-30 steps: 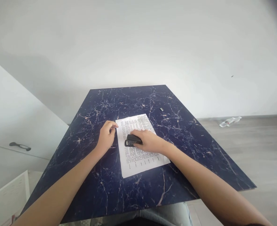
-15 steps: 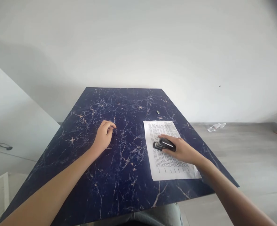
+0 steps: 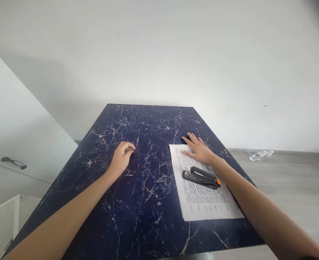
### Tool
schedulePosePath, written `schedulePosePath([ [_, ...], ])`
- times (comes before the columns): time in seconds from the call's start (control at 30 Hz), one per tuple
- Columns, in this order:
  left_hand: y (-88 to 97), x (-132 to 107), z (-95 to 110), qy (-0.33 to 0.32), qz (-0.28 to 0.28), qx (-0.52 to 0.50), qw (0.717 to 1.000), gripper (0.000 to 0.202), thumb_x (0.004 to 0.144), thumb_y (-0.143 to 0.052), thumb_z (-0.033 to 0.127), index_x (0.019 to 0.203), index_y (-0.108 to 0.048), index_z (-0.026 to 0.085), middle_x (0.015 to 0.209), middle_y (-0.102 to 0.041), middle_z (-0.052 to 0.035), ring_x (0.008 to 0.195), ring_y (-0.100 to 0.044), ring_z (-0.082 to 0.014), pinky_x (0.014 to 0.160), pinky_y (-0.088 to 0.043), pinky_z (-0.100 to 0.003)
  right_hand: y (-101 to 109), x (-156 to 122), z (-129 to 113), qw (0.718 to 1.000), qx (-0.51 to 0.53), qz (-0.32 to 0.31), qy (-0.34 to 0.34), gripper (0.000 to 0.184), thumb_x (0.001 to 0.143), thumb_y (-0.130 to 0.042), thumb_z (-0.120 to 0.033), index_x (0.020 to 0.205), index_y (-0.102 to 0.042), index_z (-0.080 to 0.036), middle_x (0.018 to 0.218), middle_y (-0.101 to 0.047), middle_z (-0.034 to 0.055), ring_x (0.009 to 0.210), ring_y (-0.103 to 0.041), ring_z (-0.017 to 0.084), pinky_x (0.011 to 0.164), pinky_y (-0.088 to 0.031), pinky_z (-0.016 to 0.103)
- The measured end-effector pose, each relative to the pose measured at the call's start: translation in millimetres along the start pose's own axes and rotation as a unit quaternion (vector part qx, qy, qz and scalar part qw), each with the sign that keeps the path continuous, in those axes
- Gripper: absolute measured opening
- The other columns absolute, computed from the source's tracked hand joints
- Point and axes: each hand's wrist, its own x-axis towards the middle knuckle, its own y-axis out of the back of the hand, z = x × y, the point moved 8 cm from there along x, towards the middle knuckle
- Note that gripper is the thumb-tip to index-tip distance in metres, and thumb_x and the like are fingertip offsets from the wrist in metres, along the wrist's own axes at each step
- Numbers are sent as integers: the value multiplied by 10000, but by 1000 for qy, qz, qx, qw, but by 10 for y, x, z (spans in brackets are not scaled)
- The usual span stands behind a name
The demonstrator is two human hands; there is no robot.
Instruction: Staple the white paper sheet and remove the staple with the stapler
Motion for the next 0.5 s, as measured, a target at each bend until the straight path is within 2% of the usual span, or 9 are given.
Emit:
schedulePosePath([
  [0.13,116,78,-53,12,26,-34,999,161,771,-556,142,799,-692,223,875,-637,-28,761,-645,-191,768,-520,-356,-82,106,-51,999,-31,-11,4,942,974,-260,-833,1723,-124,-279,1777,78,62,1634,39,368,1309,-6,614],
  [0.23,353,216,-161,21,87,-72,993,157,727,-552,143,759,-687,216,826,-649,-27,739,-617,-183,720,-500,-326,-133,259,-257,999,-31,-16,9,975,968,-244,-839,1725,-106,-240,1775,70,83,1636,32,372,1308,-15,620],
  [0.3,568,294,-305,46,161,-110,980,136,686,-542,144,712,-660,205,762,-628,-22,696,-586,-168,664,-469,-298,-164,421,-523,999,-27,-14,15,1003,966,-232,-845,1723,-116,-197,1776,41,117,1639,10,371,1306,-29,627],
  [0.4,850,302,-557,101,281,-169,939,113,632,-501,148,674,-593,198,674,-547,-2,616,-537,-143,587,-419,-267,-214,733,-1077,1000,-17,-2,25,1027,958,-234,-859,1711,-172,-164,1775,7,167,1640,-25,399,1270,-34,710],
  [0.43,917,287,-607,110,309,-175,928,115,626,-485,154,679,-575,201,659,-526,4,602,-524,-139,572,-407,-261,-239,846,-1286,1000,-13,-1,29,1017,955,-239,-864,1706,-201,-179,1776,-6,171,1637,-33,417,1246,-22,750],
  [0.5,1002,280,-614,105,319,-143,931,118,637,-455,168,703,-544,210,657,-506,10,595,-509,-140,560,-390,-257,-288,1075,-1731,999,1,3,46,1020,947,-261,-875,1706,-210,-196,1774,-30,189,1631,-41,445,1214,-2,792],
])
